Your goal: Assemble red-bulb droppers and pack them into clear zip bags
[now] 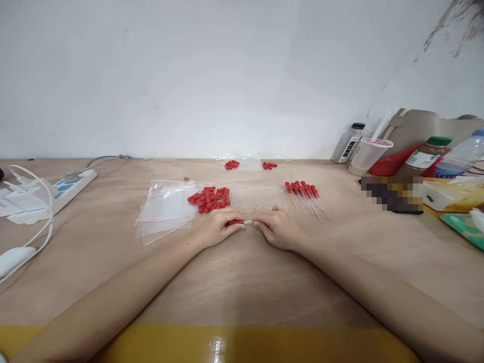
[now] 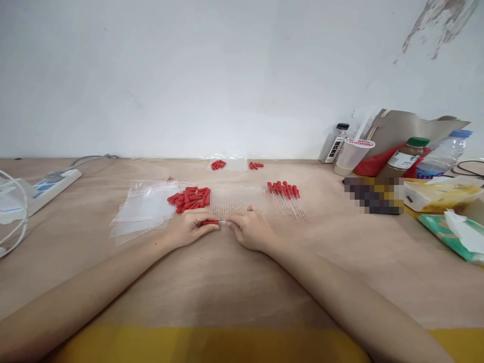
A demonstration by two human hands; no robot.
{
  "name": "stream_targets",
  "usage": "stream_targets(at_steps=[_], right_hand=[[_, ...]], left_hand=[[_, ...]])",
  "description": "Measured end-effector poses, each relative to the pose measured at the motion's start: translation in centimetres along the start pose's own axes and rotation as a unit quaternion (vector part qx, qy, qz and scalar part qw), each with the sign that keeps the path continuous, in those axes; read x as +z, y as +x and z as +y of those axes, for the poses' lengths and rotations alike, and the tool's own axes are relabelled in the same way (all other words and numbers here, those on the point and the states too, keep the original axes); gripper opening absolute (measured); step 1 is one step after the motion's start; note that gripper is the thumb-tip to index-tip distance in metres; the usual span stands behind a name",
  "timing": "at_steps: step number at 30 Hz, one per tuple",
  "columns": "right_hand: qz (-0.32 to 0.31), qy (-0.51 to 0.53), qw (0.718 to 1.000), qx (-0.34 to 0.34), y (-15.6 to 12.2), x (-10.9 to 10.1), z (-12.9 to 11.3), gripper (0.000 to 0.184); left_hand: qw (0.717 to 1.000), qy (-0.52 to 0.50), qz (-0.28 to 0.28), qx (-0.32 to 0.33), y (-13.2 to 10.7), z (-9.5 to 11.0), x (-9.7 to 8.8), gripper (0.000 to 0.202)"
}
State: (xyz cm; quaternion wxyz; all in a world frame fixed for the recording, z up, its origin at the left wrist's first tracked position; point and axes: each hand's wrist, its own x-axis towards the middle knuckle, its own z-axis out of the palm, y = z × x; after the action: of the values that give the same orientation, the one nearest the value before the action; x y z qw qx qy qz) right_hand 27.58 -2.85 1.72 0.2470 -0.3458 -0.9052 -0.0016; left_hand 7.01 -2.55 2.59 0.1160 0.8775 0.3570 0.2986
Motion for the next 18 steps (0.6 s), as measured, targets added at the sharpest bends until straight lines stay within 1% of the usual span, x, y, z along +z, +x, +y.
stream_targets(at_steps=[3, 5, 7, 8, 9, 12, 15, 18], right_hand=[[-0.009, -0.07, 0.997, -0.001, 0.4, -0.7, -0.2, 0.022], [-0.013, -0.073, 0.997, 0.028, 0.7, -1.2, 0.4, 0.022], [0.006, -0.052, 0.994, 0.1, 0.8, -1.8, 1.9, 0.021], [0.022, -0.042, 0.988, 0.147, 0.7, -2.2, 2.9, 0.02], [0.046, -0.047, 0.977, 0.201, 0.7, -2.6, 4.0, 0.019], [0.066, -0.067, 0.942, 0.324, 0.2, -3.7, 7.3, 0.016], [0.054, -0.073, 0.919, 0.384, -0.4, -4.2, 9.2, 0.015], [0.038, -0.081, 0.913, 0.399, -0.7, -4.1, 9.5, 0.014]], left_hand=[[0.999, 0.021, 0.035, 0.014, 0.0, -0.9, 0.1, 0.022], [0.995, 0.067, 0.067, 0.018, -0.1, -1.7, 0.0, 0.032], [0.986, 0.128, 0.108, -0.004, -0.2, -2.4, -0.2, 0.038], [0.979, 0.159, 0.127, -0.023, -0.2, -2.8, -0.3, 0.037], [0.971, 0.187, 0.141, -0.045, -0.3, -3.0, -0.4, 0.033], [0.949, 0.252, 0.161, -0.105, -0.3, -3.6, -0.8, 0.025], [0.936, 0.285, 0.154, -0.135, -0.3, -3.6, -0.8, 0.024], [0.929, 0.303, 0.154, -0.143, -0.3, -3.4, -0.9, 0.023]])
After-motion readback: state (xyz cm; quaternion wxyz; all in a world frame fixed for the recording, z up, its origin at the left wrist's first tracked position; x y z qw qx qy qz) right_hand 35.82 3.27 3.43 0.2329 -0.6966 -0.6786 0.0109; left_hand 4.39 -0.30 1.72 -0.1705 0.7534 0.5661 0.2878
